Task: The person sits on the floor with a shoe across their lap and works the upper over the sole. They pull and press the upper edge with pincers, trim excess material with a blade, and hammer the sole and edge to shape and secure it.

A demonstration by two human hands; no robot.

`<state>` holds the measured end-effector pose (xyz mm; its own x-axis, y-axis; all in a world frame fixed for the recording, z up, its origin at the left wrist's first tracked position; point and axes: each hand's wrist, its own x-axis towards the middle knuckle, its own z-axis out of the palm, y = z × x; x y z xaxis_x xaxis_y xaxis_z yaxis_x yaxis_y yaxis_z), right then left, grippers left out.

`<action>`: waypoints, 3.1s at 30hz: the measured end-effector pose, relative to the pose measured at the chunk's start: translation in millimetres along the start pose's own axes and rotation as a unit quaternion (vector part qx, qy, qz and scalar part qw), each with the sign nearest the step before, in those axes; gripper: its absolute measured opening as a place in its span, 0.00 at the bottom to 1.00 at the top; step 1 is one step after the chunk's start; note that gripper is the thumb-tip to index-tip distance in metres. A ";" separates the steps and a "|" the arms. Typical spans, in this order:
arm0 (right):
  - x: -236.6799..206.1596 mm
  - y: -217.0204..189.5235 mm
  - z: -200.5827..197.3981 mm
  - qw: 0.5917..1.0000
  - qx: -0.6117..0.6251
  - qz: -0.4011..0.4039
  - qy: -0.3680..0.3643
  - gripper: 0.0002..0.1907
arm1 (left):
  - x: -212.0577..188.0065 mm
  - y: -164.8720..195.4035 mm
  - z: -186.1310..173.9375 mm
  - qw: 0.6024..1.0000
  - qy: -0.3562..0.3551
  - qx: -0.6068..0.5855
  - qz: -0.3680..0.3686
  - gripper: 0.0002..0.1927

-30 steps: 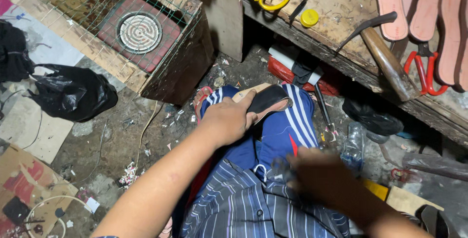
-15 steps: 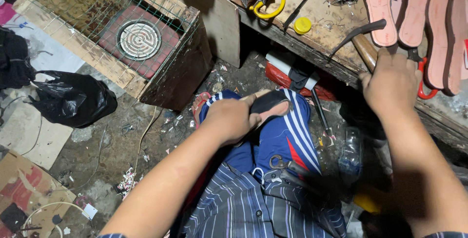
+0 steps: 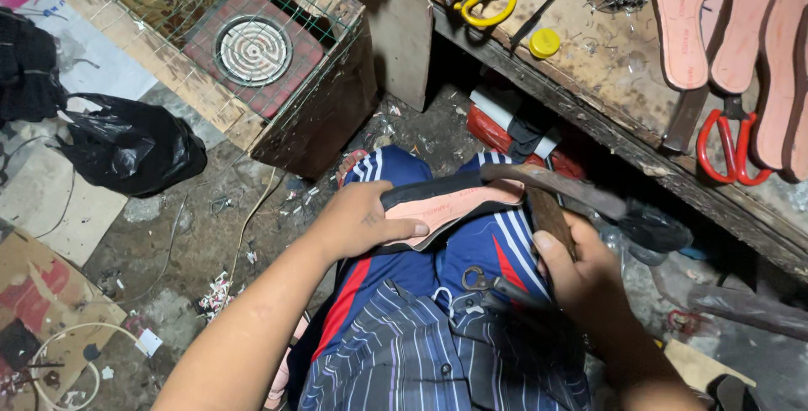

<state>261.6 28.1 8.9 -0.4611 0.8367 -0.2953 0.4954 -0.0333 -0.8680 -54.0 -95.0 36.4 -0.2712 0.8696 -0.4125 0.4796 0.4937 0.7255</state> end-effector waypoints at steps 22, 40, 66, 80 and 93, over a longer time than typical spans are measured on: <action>-15.5 -129.6 24.6 0.948 -0.206 -0.205 -0.128 0.20 | 4.4 -4.1 11.9 0.997 0.030 0.058 0.051 0.34; 14.7 -51.5 9.2 0.982 -0.058 -0.137 -0.115 0.30 | -7.9 0.8 1.3 0.987 0.108 0.077 0.093 0.29; 17.8 -87.1 -18.5 0.922 -0.354 -0.149 -0.051 0.26 | -11.3 1.1 20.7 0.925 0.265 0.122 0.241 0.30; 102.3 -41.1 -63.5 0.770 -0.530 -0.283 0.214 0.23 | -15.2 -16.2 35.1 0.914 0.323 0.062 0.235 0.29; 56.6 -59.3 15.1 0.951 -0.092 -0.165 -0.246 0.34 | -18.8 -7.6 56.0 0.744 0.142 -0.625 0.188 0.35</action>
<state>195.0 69.2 37.6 -0.8794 0.4276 -0.2093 0.3638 0.3200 -0.8748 -5.7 -115.2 7.8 -0.5654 0.8234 -0.0474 -0.5370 -0.3239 0.7789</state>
